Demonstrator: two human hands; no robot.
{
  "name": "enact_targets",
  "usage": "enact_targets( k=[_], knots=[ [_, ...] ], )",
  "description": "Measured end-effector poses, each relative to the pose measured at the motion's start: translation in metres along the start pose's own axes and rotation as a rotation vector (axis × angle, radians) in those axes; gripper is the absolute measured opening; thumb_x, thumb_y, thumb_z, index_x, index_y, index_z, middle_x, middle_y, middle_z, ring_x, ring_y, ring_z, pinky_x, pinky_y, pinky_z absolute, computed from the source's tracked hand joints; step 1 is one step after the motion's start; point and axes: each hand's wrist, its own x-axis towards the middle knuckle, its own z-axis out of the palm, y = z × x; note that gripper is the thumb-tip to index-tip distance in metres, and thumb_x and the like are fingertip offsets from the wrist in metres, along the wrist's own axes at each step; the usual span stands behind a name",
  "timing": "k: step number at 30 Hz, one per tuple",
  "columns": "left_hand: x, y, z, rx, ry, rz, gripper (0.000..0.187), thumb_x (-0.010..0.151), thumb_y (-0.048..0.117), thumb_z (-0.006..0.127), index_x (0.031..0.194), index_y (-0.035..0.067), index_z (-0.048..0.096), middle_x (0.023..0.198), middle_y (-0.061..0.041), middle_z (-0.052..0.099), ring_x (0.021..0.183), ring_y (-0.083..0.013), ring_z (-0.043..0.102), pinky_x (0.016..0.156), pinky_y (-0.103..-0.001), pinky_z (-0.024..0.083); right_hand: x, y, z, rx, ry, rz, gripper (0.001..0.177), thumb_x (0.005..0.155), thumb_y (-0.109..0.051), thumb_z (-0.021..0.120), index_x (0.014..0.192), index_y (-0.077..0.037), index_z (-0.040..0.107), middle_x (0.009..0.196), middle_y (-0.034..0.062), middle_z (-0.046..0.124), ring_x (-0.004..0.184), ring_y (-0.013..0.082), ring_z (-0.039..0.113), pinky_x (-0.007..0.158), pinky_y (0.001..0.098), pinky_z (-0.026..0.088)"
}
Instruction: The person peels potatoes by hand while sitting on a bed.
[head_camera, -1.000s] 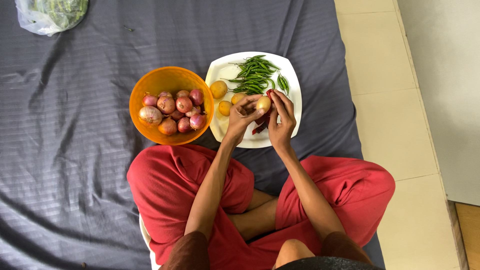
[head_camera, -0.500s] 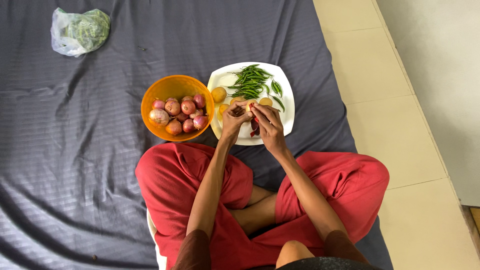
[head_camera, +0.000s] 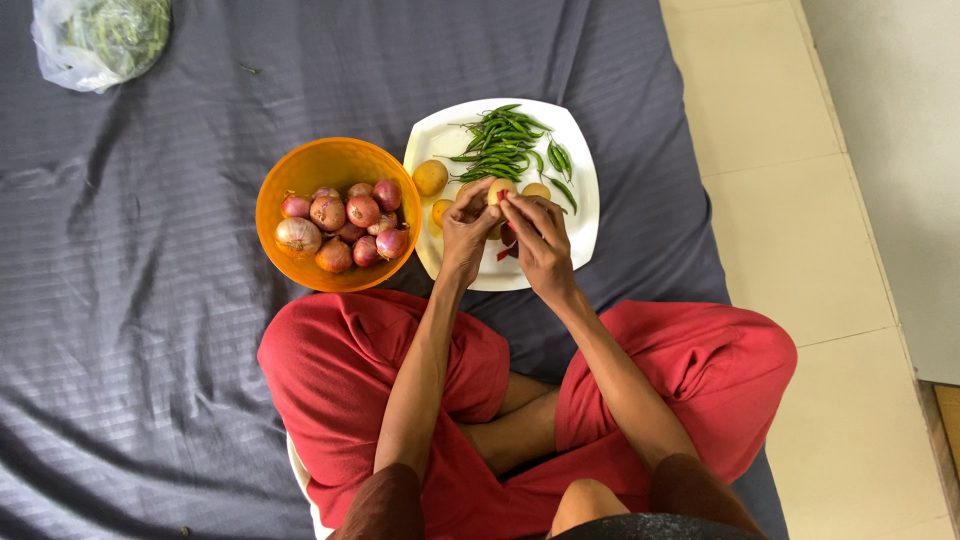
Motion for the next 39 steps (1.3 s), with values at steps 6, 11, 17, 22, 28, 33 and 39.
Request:
enact_targets(
  k=[6, 11, 17, 22, 28, 33, 39],
  knots=[
    [0.008, -0.013, -0.016, -0.034, 0.005, 0.051, 0.048, 0.092, 0.004, 0.078, 0.138, 0.003, 0.065, 0.125, -0.009, 0.071, 0.111, -0.0164, 0.069, 0.099, -0.030, 0.059, -0.002, 0.000, 0.009, 0.051, -0.001, 0.014, 0.045, 0.094, 0.015, 0.066, 0.136, -0.002, 0.068, 0.138, 0.0075, 0.062, 0.123, 0.0289, 0.060, 0.102, 0.0375, 0.059],
    [0.008, -0.022, -0.025, 0.062, -0.064, -0.045, 0.050, 0.095, 0.000, 0.081, 0.143, 0.000, 0.068, 0.115, -0.010, 0.071, 0.095, -0.0155, 0.063, 0.078, -0.029, 0.052, -0.002, 0.006, 0.003, 0.035, 0.073, 0.069, 0.043, 0.097, 0.015, 0.062, 0.137, -0.001, 0.065, 0.138, 0.0090, 0.062, 0.126, 0.0292, 0.059, 0.105, 0.0396, 0.056],
    [-0.011, -0.003, -0.008, -0.018, -0.097, -0.039, 0.047, 0.096, 0.005, 0.075, 0.141, 0.001, 0.063, 0.128, -0.010, 0.069, 0.111, -0.0163, 0.068, 0.096, -0.030, 0.058, -0.012, 0.000, -0.004, 0.047, 0.112, 0.073, 0.042, 0.100, 0.013, 0.060, 0.140, -0.001, 0.063, 0.139, 0.0098, 0.061, 0.129, 0.0291, 0.059, 0.108, 0.0391, 0.056],
    [-0.021, 0.014, 0.007, -0.122, -0.061, -0.020, 0.043, 0.098, 0.007, 0.070, 0.138, -0.003, 0.059, 0.132, -0.014, 0.066, 0.118, -0.0221, 0.068, 0.103, -0.036, 0.059, -0.022, -0.020, -0.013, 0.015, 0.046, -0.012, 0.044, 0.097, 0.010, 0.064, 0.139, -0.002, 0.064, 0.140, 0.0086, 0.062, 0.125, 0.0292, 0.059, 0.106, 0.0405, 0.054],
    [-0.021, 0.016, 0.008, -0.138, -0.069, -0.041, 0.044, 0.100, 0.008, 0.068, 0.142, -0.002, 0.057, 0.133, -0.014, 0.065, 0.118, -0.0225, 0.066, 0.101, -0.036, 0.058, -0.022, -0.019, -0.011, -0.027, -0.011, -0.048, 0.047, 0.094, 0.010, 0.065, 0.139, -0.005, 0.065, 0.140, 0.0066, 0.062, 0.123, 0.0306, 0.058, 0.107, 0.0400, 0.056],
    [-0.008, 0.012, 0.008, -0.115, -0.076, -0.085, 0.045, 0.100, 0.010, 0.068, 0.143, -0.002, 0.057, 0.134, -0.014, 0.065, 0.119, -0.0221, 0.066, 0.103, -0.037, 0.059, -0.012, -0.010, -0.007, -0.013, 0.059, 0.045, 0.044, 0.096, 0.013, 0.062, 0.138, -0.002, 0.066, 0.140, 0.0083, 0.061, 0.128, 0.0295, 0.058, 0.107, 0.0407, 0.056],
    [0.004, 0.007, 0.000, -0.084, -0.077, -0.085, 0.042, 0.103, 0.009, 0.068, 0.142, -0.003, 0.059, 0.132, -0.015, 0.065, 0.116, -0.0206, 0.066, 0.100, -0.037, 0.060, 0.003, 0.007, 0.004, 0.057, 0.105, 0.166, 0.039, 0.103, 0.011, 0.058, 0.140, 0.000, 0.064, 0.141, 0.0120, 0.058, 0.131, 0.0292, 0.057, 0.108, 0.0378, 0.057]
  ],
)
